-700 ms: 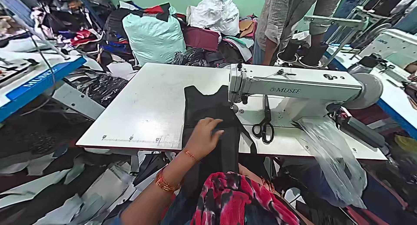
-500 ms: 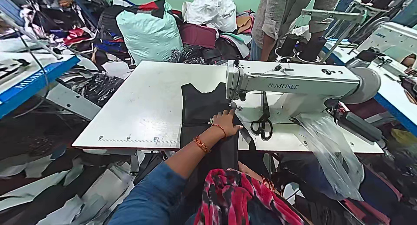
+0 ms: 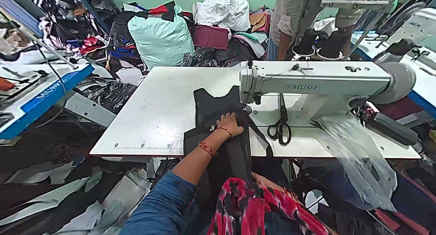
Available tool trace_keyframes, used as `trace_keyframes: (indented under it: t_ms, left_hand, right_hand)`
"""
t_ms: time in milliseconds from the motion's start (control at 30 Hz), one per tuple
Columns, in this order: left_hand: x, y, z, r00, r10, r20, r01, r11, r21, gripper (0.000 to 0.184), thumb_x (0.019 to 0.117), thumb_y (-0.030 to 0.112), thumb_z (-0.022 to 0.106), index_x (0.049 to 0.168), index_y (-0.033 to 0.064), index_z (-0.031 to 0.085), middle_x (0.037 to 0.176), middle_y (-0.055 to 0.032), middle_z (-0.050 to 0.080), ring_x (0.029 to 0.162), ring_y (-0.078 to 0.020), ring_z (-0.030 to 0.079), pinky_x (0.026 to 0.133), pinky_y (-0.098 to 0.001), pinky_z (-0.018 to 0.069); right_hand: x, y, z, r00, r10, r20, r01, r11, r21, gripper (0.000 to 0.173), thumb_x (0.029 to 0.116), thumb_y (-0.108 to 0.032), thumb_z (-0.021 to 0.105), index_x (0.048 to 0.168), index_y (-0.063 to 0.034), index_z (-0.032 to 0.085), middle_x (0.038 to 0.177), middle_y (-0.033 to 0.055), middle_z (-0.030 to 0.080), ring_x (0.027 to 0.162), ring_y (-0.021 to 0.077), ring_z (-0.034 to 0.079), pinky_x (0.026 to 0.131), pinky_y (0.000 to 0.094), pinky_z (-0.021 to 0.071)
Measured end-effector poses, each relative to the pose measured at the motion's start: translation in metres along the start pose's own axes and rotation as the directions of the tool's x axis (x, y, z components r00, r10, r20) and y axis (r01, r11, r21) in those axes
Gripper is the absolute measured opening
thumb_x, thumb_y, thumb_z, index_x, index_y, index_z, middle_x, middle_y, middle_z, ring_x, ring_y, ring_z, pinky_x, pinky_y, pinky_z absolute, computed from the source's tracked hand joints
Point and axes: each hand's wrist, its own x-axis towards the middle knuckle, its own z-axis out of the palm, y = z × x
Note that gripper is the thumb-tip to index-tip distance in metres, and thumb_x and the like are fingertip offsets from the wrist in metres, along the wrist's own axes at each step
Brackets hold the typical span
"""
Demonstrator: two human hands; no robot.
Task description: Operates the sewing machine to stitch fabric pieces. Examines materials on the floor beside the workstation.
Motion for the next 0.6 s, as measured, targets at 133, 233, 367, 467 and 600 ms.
trace_keyframes:
  t_ms: [133, 233, 367, 467, 600]
  left_hand:
    - [0.007, 0.005, 0.002, 0.997, 0.083, -0.008, -0.083, 0.997, 0.01, 0.067, 0.0916, 0.031, 0.072, 0.149, 0.006, 0.048, 0.158, -0.0266, 0.037, 0.145, -0.049, 0.035, 0.106, -0.0718, 0.0364]
    - [-0.001, 0.016, -0.005, 0.978, 0.207, -0.011, -0.205, 0.973, 0.11, 0.062, 0.0897, 0.019, 0.074, 0.147, 0.0071, 0.053, 0.159, -0.0261, 0.036, 0.148, -0.0517, 0.028, 0.109, -0.0771, 0.0279]
    - [-0.024, 0.038, -0.012, 0.778, 0.574, 0.257, -0.626, 0.744, 0.234, 0.03, 0.0887, -0.003, 0.065, 0.116, 0.0059, 0.074, 0.128, -0.0198, 0.065, 0.127, -0.0425, 0.054, 0.104, -0.0652, 0.0376]
    - [-0.059, 0.065, -0.009, 0.568, 0.594, 0.57, -0.783, 0.604, 0.15, 0.019, 0.094, 0.001, 0.063, 0.11, -0.0022, 0.074, 0.108, -0.0192, 0.072, 0.103, -0.0337, 0.068, 0.092, -0.0549, 0.0505]
    - [-0.097, 0.086, -0.004, 0.53, 0.416, 0.739, -0.803, 0.527, 0.279, 0.035, 0.1049, 0.026, 0.06, 0.098, -0.0061, 0.07, 0.092, -0.0187, 0.067, 0.091, -0.0325, 0.065, 0.084, -0.0524, 0.0489]
  right_hand:
    - [0.002, 0.042, -0.01, 0.972, -0.185, 0.144, 0.166, 0.977, 0.134, 0.026, 0.1049, 0.0, 0.041, 0.121, 0.0104, 0.058, 0.1, -0.0012, 0.065, 0.09, -0.0117, 0.056, 0.086, 0.0087, 0.0455]
    - [-0.005, 0.044, -0.011, 0.942, -0.285, 0.175, 0.262, 0.954, 0.142, 0.028, 0.1042, 0.003, 0.038, 0.116, 0.0142, 0.061, 0.101, 0.0008, 0.066, 0.093, -0.0129, 0.054, 0.088, 0.0077, 0.0435]
    - [-0.01, 0.046, -0.006, 0.938, -0.301, 0.171, 0.274, 0.947, 0.165, 0.025, 0.1029, 0.005, 0.04, 0.107, 0.0119, 0.064, 0.094, -0.0013, 0.066, 0.089, -0.0135, 0.055, 0.084, 0.0073, 0.0443]
    - [-0.02, 0.039, -0.001, 0.958, -0.247, 0.146, 0.228, 0.964, 0.138, 0.024, 0.1037, 0.004, 0.043, 0.109, 0.0121, 0.065, 0.092, -0.0003, 0.066, 0.085, -0.0125, 0.054, 0.082, 0.0081, 0.0449]
    - [-0.024, 0.045, 0.004, 0.949, -0.291, 0.118, 0.272, 0.95, 0.15, 0.023, 0.1035, 0.002, 0.044, 0.106, 0.0114, 0.065, 0.089, -0.0023, 0.065, 0.083, -0.013, 0.054, 0.08, 0.0086, 0.0447]
